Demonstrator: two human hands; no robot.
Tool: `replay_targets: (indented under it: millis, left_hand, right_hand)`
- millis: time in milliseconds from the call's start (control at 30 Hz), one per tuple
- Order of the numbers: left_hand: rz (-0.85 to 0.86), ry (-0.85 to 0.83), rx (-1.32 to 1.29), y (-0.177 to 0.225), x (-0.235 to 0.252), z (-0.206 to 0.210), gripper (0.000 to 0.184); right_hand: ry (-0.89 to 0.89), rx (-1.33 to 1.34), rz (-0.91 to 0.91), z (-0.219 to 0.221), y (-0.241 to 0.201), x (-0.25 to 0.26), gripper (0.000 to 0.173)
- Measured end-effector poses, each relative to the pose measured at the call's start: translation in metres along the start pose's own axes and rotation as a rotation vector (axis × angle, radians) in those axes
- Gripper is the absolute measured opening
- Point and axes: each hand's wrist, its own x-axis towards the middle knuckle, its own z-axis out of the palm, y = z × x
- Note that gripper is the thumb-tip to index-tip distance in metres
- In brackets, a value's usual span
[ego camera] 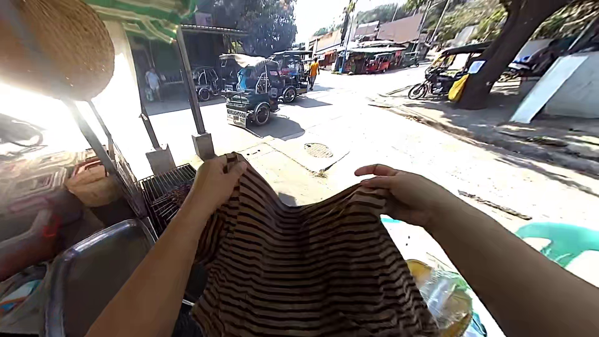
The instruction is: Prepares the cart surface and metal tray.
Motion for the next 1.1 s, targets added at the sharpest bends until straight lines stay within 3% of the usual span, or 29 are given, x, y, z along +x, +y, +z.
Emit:
replay_targets:
  millis: [67,133,233,267,333,367,467,533,633,700,767,867,933,967,1033,1067,1100]
  left_hand:
    - [0.117,-0.242,-0.007,0.04,-0.022,0.029,0.049]
    - [0.224,-0.315,0.082,0.062,-0.032,0.049,0.068]
    - [0.293,-0.132,0.116,0.066,-0.027,0.042,0.038]
    - [0.303,-0.062,0.051,0.064,-0.025,0.036,0.031]
    - [0.292,0.054,-0.123,0.059,-0.021,0.022,0.023]
    - [0.291,0.118,-0.198,0.056,-0.02,0.016,0.019]
    - [0.28,0.277,-0.258,0.045,-0.021,-0.013,0.013]
    - [0.214,0.322,-0.202,0.027,-0.025,-0.036,0.013]
    - [0.059,0.303,-0.103,-0.004,-0.042,-0.067,0.014]
    - [-0.029,0.288,-0.057,-0.009,-0.056,-0.089,0.015]
    - [-0.147,0.247,-0.035,-0.01,-0.075,-0.114,0.016]
    - [-0.348,0.055,0.36,-0.017,-0.102,-0.161,0.025]
    - [-0.443,-0.021,0.683,-0.021,-0.12,-0.182,0.03]
    - [-0.417,-0.019,0.701,-0.018,-0.131,-0.185,0.034]
    - [-0.211,-0.082,0.518,-0.002,-0.143,-0.174,0.081]
    - [-0.086,-0.11,0.385,0.0,-0.14,-0.163,0.096]
    - [0.001,-0.098,0.259,-0.003,-0.133,-0.153,0.087]
  right_hand:
    - [-0.206,0.081,-0.039,0.055,-0.022,-0.026,0.018]
    - [-0.311,-0.096,-0.211,0.08,-0.041,-0.041,0.022]
    - [-0.07,-0.584,-0.773,0.065,-0.049,-0.034,0.042]
    - [-0.061,-0.651,-0.893,0.055,-0.044,-0.024,0.059]
    - [-0.238,-0.731,-0.847,0.05,-0.013,-0.004,0.088]
    - [-0.318,-0.759,-0.734,0.055,0.012,0.003,0.083]
    - [-0.369,-0.778,-0.311,0.071,0.055,0.008,0.018]
    - [-0.303,-0.624,-0.156,0.066,0.044,0.012,0.017]
    - [-0.176,-0.202,-0.11,0.071,0.02,0.018,0.026]
    - [-0.171,0.052,-0.157,0.091,0.006,0.018,0.031]
    - [-0.289,0.129,-0.264,0.113,-0.004,0.01,0.034]
    - [-0.647,-0.063,-0.537,0.135,-0.019,0.009,0.024]
    - [-0.73,-0.179,-0.76,0.166,-0.034,0.001,0.034]
    - [-0.697,-0.253,-0.886,0.188,-0.042,-0.009,0.032]
    - [-0.592,-0.367,-1.058,0.236,-0.056,-0.04,0.023]
    - [-0.554,-0.36,-1.095,0.261,-0.061,-0.054,0.019]
    - [-0.541,-0.3,-1.104,0.282,-0.063,-0.063,0.019]
